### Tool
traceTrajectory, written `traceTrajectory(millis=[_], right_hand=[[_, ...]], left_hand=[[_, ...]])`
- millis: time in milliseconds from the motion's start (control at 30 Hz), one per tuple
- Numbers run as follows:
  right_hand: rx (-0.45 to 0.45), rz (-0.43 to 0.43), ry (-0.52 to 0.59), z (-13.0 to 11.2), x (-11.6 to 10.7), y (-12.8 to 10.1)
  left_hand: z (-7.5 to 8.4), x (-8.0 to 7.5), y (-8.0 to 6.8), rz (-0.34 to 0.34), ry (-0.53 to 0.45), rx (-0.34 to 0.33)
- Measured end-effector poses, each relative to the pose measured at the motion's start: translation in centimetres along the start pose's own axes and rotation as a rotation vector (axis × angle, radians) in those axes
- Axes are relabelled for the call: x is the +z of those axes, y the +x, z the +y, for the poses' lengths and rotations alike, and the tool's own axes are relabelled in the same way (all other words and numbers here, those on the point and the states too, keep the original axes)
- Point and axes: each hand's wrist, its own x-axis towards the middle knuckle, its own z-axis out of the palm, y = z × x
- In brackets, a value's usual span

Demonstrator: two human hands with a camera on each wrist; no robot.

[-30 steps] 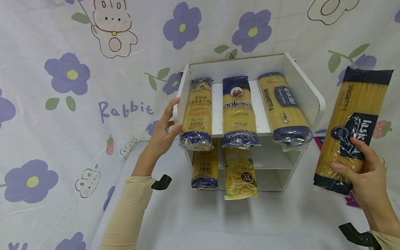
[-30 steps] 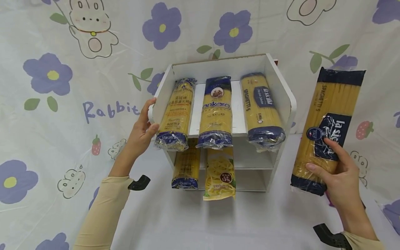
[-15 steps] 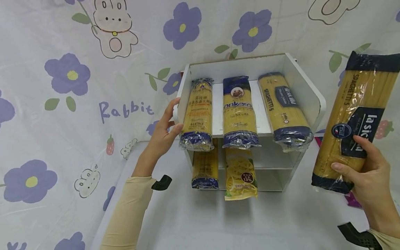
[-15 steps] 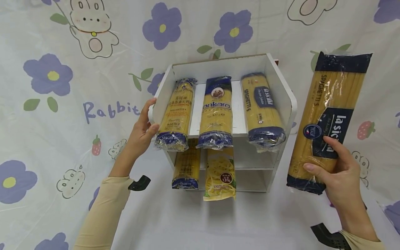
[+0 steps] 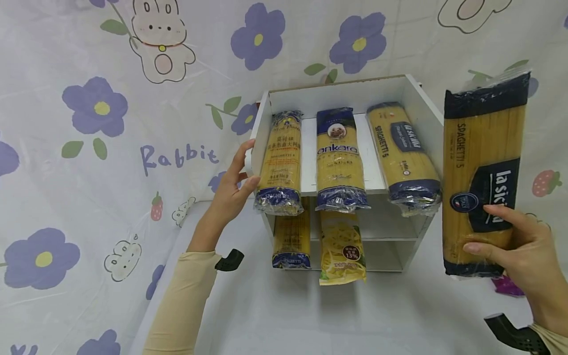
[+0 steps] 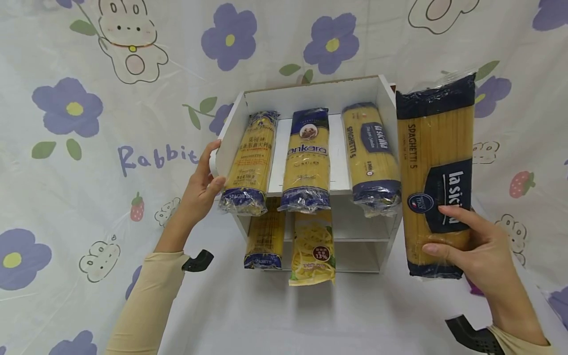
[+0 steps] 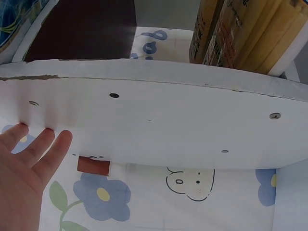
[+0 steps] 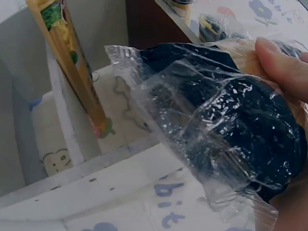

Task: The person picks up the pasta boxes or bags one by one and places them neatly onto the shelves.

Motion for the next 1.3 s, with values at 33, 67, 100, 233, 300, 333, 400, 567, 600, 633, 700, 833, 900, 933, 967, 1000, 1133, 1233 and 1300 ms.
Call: traceTrajectory(millis=[33, 67, 100, 233, 300, 333, 400, 567, 600, 633, 700, 833, 900, 933, 967, 1000, 1133, 1233, 1300], right_hand=[[-0.001, -0.009, 0.002, 0.0, 0.0, 0.0], [-0.004, -0.02, 0.013, 0.1, -0.1, -0.1], [-0.005, -0.033, 0.023, 0.1, -0.1, -0.1], [-0.022, -0.097, 0.041, 0.1, -0.3, -0.1], [-0.021, -0.13, 0.054, 0.0, -0.4, -0.2], [-0.022, -0.146, 0.059, -0.1, -0.4, -0.2], [-0.03, -0.184, 0.061, -0.1, -0.5, -0.3], [-0.039, -0.302, 0.022, 0.0, -0.3, -0.2], [-0.033, -0.314, -0.006, 0.0, -0.2, -0.2], [-0.026, -0.328, -0.019, 0.0, -0.1, -0.2], [-0.012, -0.339, -0.069, 0.0, 0.2, -0.2], [-0.048, -0.399, -0.072, 0.1, 0.6, -0.1], [-0.083, -0.445, -0.052, 0.3, 0.7, -0.1], [-0.088, -0.464, -0.047, 0.3, 0.8, -0.1], [-0.09, -0.478, -0.06, 0.4, 1.0, -0.1], [-0.084, -0.493, -0.06, 0.5, 1.1, -0.1], [-0.034, -0.533, -0.137, 0.9, 1.9, -0.1], [-0.024, -0.569, -0.181, 1.1, 2.3, -0.2], [-0.032, -0.585, -0.204, 1.2, 2.6, -0.2]], left_hand=[[0.0, 0.0, 0.0, 0.0, 0.0, -0.002], [0.0, 0.0, 0.0, 0.0, -0.001, -0.002], [0.0, 0.0, 0.0, 0.0, -0.003, -0.002], [0.1, 0.0, 0.0, 0.0, -0.007, -0.006], [0.1, 0.0, 0.0, 0.001, -0.003, -0.005], [0.1, 0.0, -0.1, 0.001, -0.002, -0.005], [0.1, 0.0, -0.1, 0.002, 0.003, -0.002], [0.1, 0.0, -0.1, 0.002, 0.001, 0.006], [0.1, 0.0, -0.1, 0.002, 0.0, 0.006], [0.0, 0.0, -0.1, 0.004, -0.001, 0.006], [0.1, 0.0, -0.1, 0.005, -0.001, 0.006], [0.2, 0.1, -0.1, 0.003, 0.001, 0.008], [0.2, 0.1, -0.1, 0.001, -0.002, 0.009], [0.2, 0.1, -0.1, 0.002, -0.006, 0.009], [0.2, 0.1, -0.1, 0.003, -0.008, 0.009], [0.2, 0.0, -0.1, 0.004, -0.01, 0.009], [0.1, 0.0, -0.1, 0.007, -0.005, 0.01], [0.0, 0.0, -0.1, 0.005, 0.001, 0.015], [0.0, 0.0, -0.1, 0.006, 0.002, 0.016]])
